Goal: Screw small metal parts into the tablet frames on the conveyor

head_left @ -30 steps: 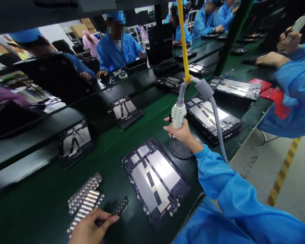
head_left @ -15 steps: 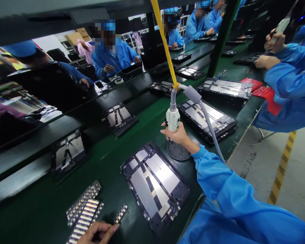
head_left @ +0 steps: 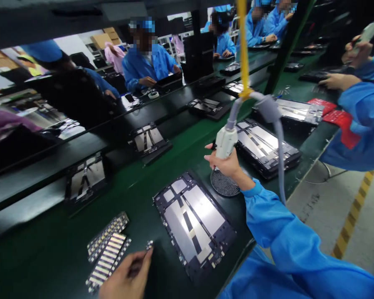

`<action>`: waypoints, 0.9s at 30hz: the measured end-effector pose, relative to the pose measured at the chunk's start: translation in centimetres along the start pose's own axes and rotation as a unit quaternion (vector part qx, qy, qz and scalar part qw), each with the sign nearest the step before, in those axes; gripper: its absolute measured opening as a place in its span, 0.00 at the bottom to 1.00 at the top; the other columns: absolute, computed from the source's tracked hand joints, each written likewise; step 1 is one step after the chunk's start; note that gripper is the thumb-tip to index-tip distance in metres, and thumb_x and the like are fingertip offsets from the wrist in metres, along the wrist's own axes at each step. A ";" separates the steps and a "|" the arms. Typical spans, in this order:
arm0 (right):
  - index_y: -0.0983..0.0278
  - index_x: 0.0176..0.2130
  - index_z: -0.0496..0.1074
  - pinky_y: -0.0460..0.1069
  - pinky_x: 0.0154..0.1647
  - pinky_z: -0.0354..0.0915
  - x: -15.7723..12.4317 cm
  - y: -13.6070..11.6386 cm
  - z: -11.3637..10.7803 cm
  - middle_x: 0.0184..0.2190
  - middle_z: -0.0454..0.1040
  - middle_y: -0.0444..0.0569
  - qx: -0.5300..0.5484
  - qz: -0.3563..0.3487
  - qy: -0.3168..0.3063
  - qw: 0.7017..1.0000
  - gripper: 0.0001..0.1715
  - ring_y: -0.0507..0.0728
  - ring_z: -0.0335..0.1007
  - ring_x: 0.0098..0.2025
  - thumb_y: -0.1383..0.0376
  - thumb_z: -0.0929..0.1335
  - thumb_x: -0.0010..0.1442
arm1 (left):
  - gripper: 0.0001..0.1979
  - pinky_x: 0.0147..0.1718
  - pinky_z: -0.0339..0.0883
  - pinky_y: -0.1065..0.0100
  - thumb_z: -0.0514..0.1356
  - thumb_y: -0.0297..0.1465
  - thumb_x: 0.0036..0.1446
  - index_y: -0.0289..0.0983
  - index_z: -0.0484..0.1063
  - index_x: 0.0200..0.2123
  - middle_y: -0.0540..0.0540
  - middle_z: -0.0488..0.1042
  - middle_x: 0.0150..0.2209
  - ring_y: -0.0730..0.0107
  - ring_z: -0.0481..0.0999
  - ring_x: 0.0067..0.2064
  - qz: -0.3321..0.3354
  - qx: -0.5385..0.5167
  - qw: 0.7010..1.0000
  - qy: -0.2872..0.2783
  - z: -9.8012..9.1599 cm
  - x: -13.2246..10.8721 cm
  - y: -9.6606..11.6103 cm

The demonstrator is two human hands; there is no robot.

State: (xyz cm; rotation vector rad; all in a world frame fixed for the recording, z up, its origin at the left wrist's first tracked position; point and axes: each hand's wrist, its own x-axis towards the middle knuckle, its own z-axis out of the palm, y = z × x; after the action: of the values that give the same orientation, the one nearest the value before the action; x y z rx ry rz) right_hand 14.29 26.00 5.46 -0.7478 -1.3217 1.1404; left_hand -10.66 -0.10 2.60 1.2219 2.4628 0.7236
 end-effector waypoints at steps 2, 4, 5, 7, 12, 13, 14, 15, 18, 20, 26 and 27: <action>0.64 0.36 0.71 0.48 0.17 0.62 -0.5 -1.3 0.8 0.12 0.67 0.37 0.022 -0.009 -0.013 1.000 0.15 0.50 0.62 0.13 0.65 0.74 0.47 | 0.15 0.24 0.67 0.66 0.59 0.47 0.47 0.42 0.74 0.24 0.50 0.75 0.21 0.64 0.75 0.24 0.024 0.008 1.000 -0.015 1.8 0.6 2.2; 0.63 0.38 0.70 0.49 0.16 0.62 -1.3 -2.6 2.1 0.13 0.67 0.36 0.052 -0.002 -0.046 0.998 0.16 0.51 0.62 0.13 0.64 0.74 0.48 | 0.12 0.24 0.64 0.68 0.56 0.41 0.50 0.41 0.73 0.24 0.50 0.74 0.20 0.66 0.74 0.24 0.054 0.017 0.998 -0.012 3.3 1.2 4.0; 0.62 0.38 0.70 0.49 0.16 0.63 -1.9 -3.1 3.0 0.13 0.67 0.36 0.065 0.004 -0.066 0.996 0.16 0.51 0.62 0.13 0.63 0.74 0.48 | 0.11 0.25 0.63 0.69 0.55 0.37 0.51 0.40 0.73 0.25 0.49 0.75 0.21 0.67 0.74 0.24 0.070 0.019 0.997 -0.009 4.0 1.3 4.7; 0.62 0.39 0.70 0.50 0.17 0.64 -3.0 -3.8 4.9 0.13 0.67 0.37 0.079 0.017 -0.110 0.991 0.16 0.52 0.63 0.13 0.63 0.74 0.49 | 0.08 0.26 0.62 0.70 0.55 0.32 0.51 0.39 0.73 0.25 0.49 0.75 0.22 0.69 0.74 0.25 0.094 0.009 0.995 -0.021 5.0 1.4 5.6; 0.63 0.36 0.71 0.48 0.16 0.63 -5.3 -3.4 9.5 0.12 0.67 0.38 0.047 0.083 -0.205 0.974 0.15 0.51 0.62 0.14 0.63 0.74 0.47 | 0.08 0.25 0.63 0.71 0.59 0.33 0.53 0.38 0.75 0.26 0.50 0.75 0.21 0.71 0.72 0.23 0.097 -0.074 0.992 -0.029 5.0 0.3 5.1; 0.63 0.35 0.71 0.48 0.16 0.62 -5.6 -3.0 10.0 0.12 0.67 0.38 0.040 0.093 -0.216 0.971 0.15 0.51 0.61 0.14 0.63 0.75 0.46 | 0.09 0.25 0.64 0.70 0.59 0.35 0.53 0.38 0.76 0.27 0.50 0.76 0.23 0.71 0.73 0.24 0.096 -0.091 0.991 -0.017 4.7 0.1 4.6; 0.63 0.35 0.72 0.48 0.16 0.62 -5.7 -2.6 10.4 0.12 0.66 0.38 0.034 0.100 -0.221 0.970 0.15 0.50 0.61 0.14 0.63 0.75 0.46 | 0.10 0.26 0.65 0.70 0.59 0.37 0.54 0.38 0.77 0.29 0.49 0.77 0.24 0.70 0.73 0.25 0.098 -0.105 0.990 -0.004 4.2 -0.1 4.0; 0.63 0.35 0.72 0.47 0.16 0.62 -5.8 -2.2 10.7 0.12 0.66 0.38 0.028 0.104 -0.221 0.969 0.15 0.50 0.61 0.14 0.63 0.75 0.46 | 0.11 0.27 0.66 0.69 0.59 0.38 0.55 0.39 0.78 0.32 0.49 0.78 0.26 0.70 0.74 0.26 0.104 -0.119 0.987 0.009 3.7 -0.3 3.5; 0.64 0.34 0.71 0.47 0.16 0.61 -5.9 -1.4 10.8 0.12 0.66 0.38 0.008 0.107 -0.214 0.971 0.14 0.50 0.61 0.13 0.64 0.74 0.46 | 0.13 0.32 0.69 0.68 0.57 0.38 0.57 0.39 0.79 0.37 0.46 0.79 0.32 0.67 0.77 0.32 0.113 -0.152 0.981 0.053 2.7 -0.7 1.9; 0.65 0.34 0.71 0.47 0.17 0.62 -6.0 -1.4 10.8 0.12 0.66 0.38 0.001 0.096 -0.212 0.972 0.13 0.50 0.61 0.13 0.64 0.73 0.46 | 0.12 0.37 0.71 0.66 0.57 0.38 0.58 0.38 0.78 0.36 0.45 0.79 0.35 0.66 0.78 0.36 0.103 -0.177 0.975 0.082 2.7 -0.9 1.2; 0.64 0.37 0.71 0.49 0.20 0.65 -6.3 -2.4 12.3 0.13 0.67 0.37 0.015 0.071 -0.217 0.974 0.14 0.51 0.63 0.14 0.64 0.73 0.49 | 0.13 0.36 0.74 0.66 0.55 0.37 0.60 0.36 0.73 0.42 0.45 0.79 0.33 0.68 0.80 0.33 0.028 -0.293 0.953 0.064 4.7 -0.9 0.2; 0.64 0.37 0.71 0.49 0.20 0.65 -6.4 -2.4 12.8 0.13 0.67 0.37 0.021 0.075 -0.225 0.971 0.14 0.51 0.63 0.14 0.64 0.73 0.49 | 0.13 0.35 0.74 0.66 0.55 0.37 0.60 0.36 0.72 0.43 0.45 0.79 0.34 0.69 0.79 0.32 0.025 -0.300 0.951 0.065 4.9 -0.8 0.1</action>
State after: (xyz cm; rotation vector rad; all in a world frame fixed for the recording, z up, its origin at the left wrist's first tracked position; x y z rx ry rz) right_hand 3.15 16.95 7.39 -0.5828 -1.6291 1.5159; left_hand -7.81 0.74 -1.41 1.0157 2.0577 1.4695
